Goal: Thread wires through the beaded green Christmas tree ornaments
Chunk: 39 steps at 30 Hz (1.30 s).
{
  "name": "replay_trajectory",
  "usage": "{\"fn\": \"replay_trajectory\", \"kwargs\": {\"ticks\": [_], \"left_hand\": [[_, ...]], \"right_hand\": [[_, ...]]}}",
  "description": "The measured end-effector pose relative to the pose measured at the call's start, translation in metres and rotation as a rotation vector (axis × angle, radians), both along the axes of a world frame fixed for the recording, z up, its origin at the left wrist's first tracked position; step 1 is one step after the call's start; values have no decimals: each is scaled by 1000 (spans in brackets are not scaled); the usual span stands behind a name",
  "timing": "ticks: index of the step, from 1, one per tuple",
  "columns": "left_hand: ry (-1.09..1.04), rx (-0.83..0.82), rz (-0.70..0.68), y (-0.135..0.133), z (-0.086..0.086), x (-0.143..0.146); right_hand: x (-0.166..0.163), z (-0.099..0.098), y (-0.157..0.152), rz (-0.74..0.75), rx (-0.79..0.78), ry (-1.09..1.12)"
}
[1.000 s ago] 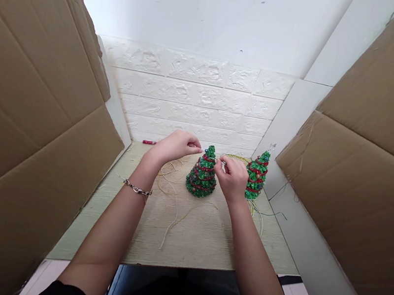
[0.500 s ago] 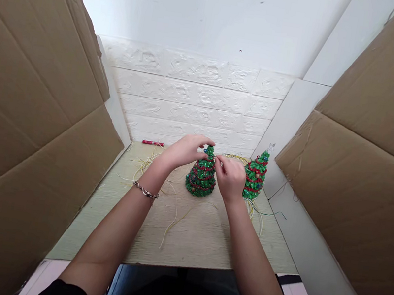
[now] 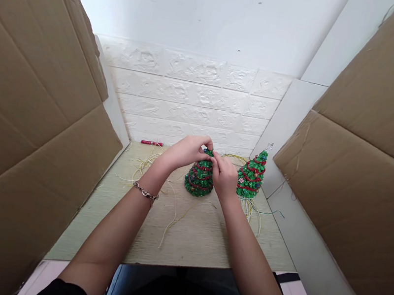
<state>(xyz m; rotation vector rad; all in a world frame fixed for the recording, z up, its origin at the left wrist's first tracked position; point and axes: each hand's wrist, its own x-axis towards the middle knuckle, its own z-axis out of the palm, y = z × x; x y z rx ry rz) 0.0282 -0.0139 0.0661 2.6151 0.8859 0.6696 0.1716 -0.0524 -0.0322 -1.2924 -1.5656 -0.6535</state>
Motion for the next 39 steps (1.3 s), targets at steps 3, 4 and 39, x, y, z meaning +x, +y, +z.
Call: {"fn": "replay_trajectory", "kwargs": {"ticks": [3,4,39], "left_hand": [[30,23,-17,0,0,1],[36,30,-22,0,0,1],[-82,29,36,0,-7,10]], "right_hand": [[-1,-1,3,10,-16,18],[-1,-1,3,14,-23,22],[52,134,-90,531,-641,434]]}}
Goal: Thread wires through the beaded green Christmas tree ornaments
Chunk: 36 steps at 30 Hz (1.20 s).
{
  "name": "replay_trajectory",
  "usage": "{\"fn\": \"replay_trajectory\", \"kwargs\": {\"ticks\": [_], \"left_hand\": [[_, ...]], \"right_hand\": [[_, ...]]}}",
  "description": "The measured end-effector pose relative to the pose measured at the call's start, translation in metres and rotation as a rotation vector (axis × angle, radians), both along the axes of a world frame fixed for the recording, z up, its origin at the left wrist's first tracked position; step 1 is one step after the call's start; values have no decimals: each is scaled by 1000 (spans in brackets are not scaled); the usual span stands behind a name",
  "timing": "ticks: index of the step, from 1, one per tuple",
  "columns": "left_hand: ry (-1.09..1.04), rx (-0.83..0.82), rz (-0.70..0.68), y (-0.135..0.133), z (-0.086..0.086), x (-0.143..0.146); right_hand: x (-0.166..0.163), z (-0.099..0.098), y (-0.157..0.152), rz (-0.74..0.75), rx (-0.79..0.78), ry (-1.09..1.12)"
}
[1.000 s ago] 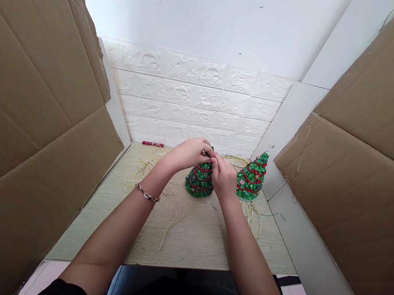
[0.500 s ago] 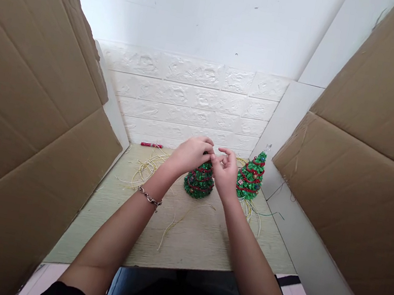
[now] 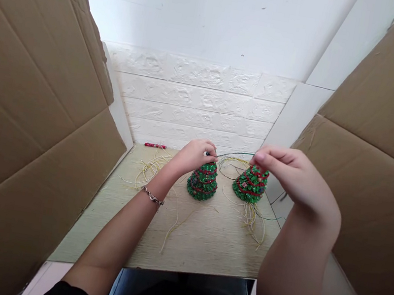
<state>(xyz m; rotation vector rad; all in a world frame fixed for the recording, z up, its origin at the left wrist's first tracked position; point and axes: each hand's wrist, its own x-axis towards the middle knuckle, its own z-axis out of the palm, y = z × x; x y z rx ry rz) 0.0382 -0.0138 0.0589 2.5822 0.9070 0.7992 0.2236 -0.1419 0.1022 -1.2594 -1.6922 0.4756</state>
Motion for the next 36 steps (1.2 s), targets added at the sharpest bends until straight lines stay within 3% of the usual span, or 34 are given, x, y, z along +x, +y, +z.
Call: {"fn": "replay_trajectory", "kwargs": {"ticks": [4,9,13,19,28,32,36], "left_hand": [[-4,-2,-23,2,-1,0],[-18,35,-42,2,-2,0],[0,75,-42,1,-2,0],[-5,82,-34,1,-1,0],[13,31,-66,-2,1,-2],[101,8,-74,-4,9,-8],[17,31,-80,-6,16,-15]], "right_hand": [[-8,-1,16,208,65,197],[-28,-35,50,385,10,495],[-39,-54,61,347,69,496],[-38,-59,60,289,157,468],[-45,-71,74,355,114,1035],[-48,-76,84,227,163,1092],[-51,-77,85,163,181,1054]]}}
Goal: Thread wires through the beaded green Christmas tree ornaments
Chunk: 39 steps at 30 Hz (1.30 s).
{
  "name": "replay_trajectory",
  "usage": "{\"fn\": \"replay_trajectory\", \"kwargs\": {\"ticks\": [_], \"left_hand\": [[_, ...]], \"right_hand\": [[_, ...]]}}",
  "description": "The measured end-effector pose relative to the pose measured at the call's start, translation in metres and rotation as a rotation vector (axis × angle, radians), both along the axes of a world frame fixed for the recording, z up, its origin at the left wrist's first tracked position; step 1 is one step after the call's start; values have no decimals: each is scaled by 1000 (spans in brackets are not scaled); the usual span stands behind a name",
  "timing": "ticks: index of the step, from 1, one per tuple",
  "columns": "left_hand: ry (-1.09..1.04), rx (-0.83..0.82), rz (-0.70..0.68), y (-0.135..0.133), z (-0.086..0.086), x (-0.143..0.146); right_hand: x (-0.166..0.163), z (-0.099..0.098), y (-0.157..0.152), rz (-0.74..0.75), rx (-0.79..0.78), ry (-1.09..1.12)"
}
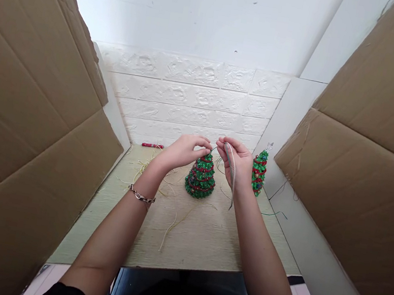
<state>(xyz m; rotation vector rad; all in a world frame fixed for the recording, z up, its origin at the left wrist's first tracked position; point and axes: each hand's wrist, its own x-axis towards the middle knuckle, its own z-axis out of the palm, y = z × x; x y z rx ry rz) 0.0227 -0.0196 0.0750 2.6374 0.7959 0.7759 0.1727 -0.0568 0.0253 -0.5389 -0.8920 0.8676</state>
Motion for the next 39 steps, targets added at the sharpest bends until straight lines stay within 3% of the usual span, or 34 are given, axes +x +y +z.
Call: {"fn": "replay_trajectory", "kwargs": {"ticks": [6,11,15,23,30,33,39], "left_hand": [[-192,144,30,-12,8,-3],[-164,432,-56,-26,7,8],[-121,557,-105,-33,4,16],[46,491,-73,-46,13,5],[-135,474,-195,-71,27,-1],[-209,463,-147,-70,30,-2],[-351,401,41,-58,28,-3]], "right_hand": [[-4,-4,0,-69,-3,-123],[-4,-7,-2,-242,16,-321],[-5,-9,-5,-328,68,-492],[-3,-12,-2,-578,83,-690],[0,-17,5,-557,7,-871],[-2,-19,8,-554,-8,-898],[-3,-22,9,-608,128,-877]]}}
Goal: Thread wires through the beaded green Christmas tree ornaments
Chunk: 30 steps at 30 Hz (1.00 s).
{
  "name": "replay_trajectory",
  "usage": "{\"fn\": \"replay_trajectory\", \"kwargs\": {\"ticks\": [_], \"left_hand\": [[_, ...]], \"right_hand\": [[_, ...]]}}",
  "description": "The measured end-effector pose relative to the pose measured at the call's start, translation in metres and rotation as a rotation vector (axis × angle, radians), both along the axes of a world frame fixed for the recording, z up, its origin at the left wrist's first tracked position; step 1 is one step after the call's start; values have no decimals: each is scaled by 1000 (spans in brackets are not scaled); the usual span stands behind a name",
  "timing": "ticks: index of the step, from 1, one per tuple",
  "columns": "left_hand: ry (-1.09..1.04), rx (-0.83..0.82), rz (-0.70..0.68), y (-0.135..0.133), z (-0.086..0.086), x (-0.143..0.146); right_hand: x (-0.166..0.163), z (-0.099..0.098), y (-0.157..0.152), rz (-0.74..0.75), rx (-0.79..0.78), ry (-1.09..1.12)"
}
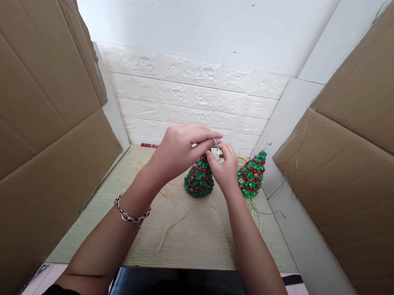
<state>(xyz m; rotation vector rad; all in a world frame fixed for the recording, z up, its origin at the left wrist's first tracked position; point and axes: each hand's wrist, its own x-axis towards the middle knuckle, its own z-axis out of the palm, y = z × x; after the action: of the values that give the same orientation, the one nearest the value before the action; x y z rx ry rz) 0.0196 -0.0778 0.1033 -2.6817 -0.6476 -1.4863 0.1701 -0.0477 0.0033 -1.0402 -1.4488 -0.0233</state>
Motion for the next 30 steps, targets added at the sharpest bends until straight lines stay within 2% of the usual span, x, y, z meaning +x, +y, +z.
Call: {"fn": "replay_trajectory", "kwargs": {"ticks": [4,10,18,25,30], "left_hand": [[-71,-48,31,0,0,-1],[-60,-123,-11,-1,-3,5],[-76,-244,19,17,-13,13],[56,-346,50,37,-25,17],[145,-366,65,49,-33,18]], "right_hand": [[1,-1,0,16,20,-24],[5,-3,2,9,69,-94],[7,-7,5,-37,40,54],[6,-9,6,-48,0,126],[5,-10,6,-43,28,180]]}}
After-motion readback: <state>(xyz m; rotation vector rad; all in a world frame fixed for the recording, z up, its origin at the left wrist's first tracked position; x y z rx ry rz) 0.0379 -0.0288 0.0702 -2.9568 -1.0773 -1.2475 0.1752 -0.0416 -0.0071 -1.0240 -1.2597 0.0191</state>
